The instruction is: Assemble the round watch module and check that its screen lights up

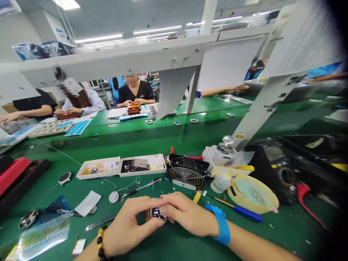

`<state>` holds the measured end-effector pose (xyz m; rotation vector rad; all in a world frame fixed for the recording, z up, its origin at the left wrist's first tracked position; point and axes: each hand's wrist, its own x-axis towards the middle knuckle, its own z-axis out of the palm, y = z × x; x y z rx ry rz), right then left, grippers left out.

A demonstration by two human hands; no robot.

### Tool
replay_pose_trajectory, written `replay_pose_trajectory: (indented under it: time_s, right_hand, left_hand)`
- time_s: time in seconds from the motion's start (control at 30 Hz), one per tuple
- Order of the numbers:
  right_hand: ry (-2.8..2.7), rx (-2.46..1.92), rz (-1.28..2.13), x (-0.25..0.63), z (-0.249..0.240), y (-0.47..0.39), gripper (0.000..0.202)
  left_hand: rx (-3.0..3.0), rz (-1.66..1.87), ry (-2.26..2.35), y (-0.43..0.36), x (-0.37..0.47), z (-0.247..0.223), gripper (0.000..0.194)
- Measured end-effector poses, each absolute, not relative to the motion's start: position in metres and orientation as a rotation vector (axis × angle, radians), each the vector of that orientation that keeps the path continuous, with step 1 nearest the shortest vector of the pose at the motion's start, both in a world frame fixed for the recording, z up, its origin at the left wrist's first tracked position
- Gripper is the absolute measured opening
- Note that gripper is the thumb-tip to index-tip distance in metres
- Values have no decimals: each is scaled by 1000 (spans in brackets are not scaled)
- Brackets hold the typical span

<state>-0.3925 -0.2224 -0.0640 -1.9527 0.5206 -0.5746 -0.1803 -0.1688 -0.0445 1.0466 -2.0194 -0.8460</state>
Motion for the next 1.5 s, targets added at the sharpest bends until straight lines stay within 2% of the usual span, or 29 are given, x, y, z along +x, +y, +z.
replay_pose_trajectory:
  time_s: [0.2, 0.3, 0.4, 0.47, 0.57, 0.73, 1.03, 1.23, 1.5]
  right_hand:
    - [542, -2042, -625, -392, -65, -222, 49]
    - [620, -2069, -726, -391, -65, -220, 45]
    - [692, -2020, -773, -391, -63, -216, 42]
    - [702, -1923, -753, -392, -61, -215, 48]
    - [656, -1763, -735, -394, -60, -215, 59]
    - [515, -1621, -714, -397, -64, -218, 52]
    - [337, -1398, -685, -392, -69, -220, 56]
    - [373, -1378, -650, -391, -65, -218, 55]
    - [336, -1399, -666, -394, -63, -216, 46]
  left_hand:
    - [985, -647, -2072, -172, -179, -47, 52]
    - [1039, -603, -2023, -172, -180, -52, 50]
    - [1125, -734, -1894, -172, -182, -58, 43]
    - [1176, -920, -1771, -174, -183, -61, 42]
    - [1197, -1188, -1566, -177, -181, -67, 46]
    - [1135, -1509, -1316, -176, -178, -72, 59]
    - [1258, -1502, -811, -164, -197, -54, 63]
    - [1272, -1513, -773, -165, -198, -55, 65]
    - [1234, -1529, -805, -164, -200, -53, 57]
